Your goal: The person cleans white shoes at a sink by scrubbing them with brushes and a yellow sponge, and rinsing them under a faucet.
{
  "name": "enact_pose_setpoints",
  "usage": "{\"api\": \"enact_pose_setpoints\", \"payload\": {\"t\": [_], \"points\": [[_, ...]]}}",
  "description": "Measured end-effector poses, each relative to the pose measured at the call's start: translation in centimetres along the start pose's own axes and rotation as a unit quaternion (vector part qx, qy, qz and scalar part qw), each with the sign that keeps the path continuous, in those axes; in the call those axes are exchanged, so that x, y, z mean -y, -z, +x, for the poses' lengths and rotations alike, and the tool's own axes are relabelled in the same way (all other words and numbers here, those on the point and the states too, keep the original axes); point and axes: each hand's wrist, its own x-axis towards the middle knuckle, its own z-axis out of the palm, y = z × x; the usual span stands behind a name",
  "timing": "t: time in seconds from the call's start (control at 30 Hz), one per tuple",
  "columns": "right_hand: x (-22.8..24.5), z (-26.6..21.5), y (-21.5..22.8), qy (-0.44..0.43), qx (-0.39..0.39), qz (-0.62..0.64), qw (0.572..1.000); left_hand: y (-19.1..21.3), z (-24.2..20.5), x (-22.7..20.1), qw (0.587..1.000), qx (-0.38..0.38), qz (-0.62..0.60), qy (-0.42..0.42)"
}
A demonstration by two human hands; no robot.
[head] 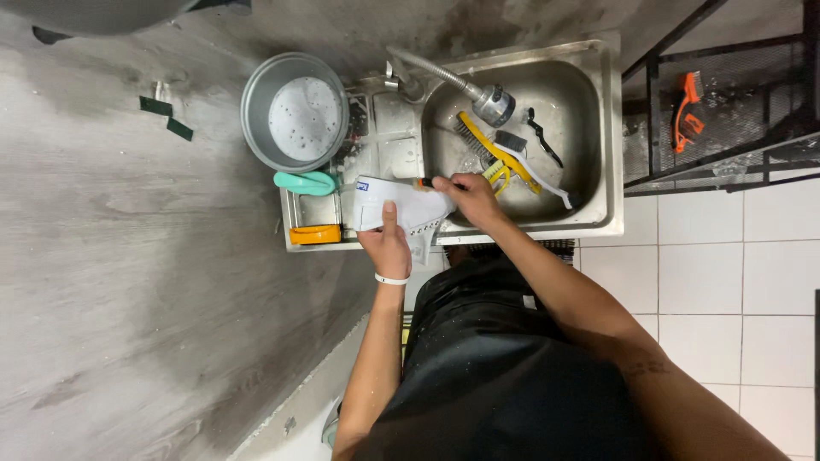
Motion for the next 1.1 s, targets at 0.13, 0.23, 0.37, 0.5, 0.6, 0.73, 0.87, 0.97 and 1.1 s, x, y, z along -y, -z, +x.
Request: {"api": "enact_pose_setpoints", "payload": {"t": [0.13,0.23,0.37,0.5,0.6,0.73,0.87,0.97,1.1], "points": [[5.5,-0.7,-2.0,0.047,0.024,0.007,0.999,-0.3,-0.7,-0.3,1.000,0.000,0.005,-0.008],[3.7,0.4,-1.4,0.063,0.025,0.000,0.998,1.5,1.3,2.7,1.000,0.014,-0.020,-0.019],[5.3,0.2,-1.6,0.072,0.017,-0.022,0.997,-0.2,0.5,-0.3,0.999,0.020,-0.037,0.001],[4.0,0.8,2.0,0.137,0.007,-0.055,0.989,-2.3,0.0,-5.9,1.000,0.019,-0.004,0.020],[4.2,-0.4,8.0,-0.072,-0.087,-0.302,0.947,-2.3,1.5,-3.3,0.993,0.065,-0.080,0.051],[-3.8,2.9,13.0,-0.195,-0.146,-0.366,0.898,-7.0,2.8,-2.8,0.977,0.107,-0.141,0.118],[-9.1,4.3,16.5,-0.103,-0.119,-0.519,0.840,-11.1,4.8,0.9,0.951,0.187,-0.155,0.193],[-9.0,4.3,17.8,-0.074,-0.070,-0.508,0.855,-13.6,5.8,3.4,0.932,0.226,-0.159,0.236],[-8.9,4.2,17.5,0.070,-0.117,-0.340,0.931,-16.2,5.5,4.4,0.917,0.262,-0.148,0.263]]}}
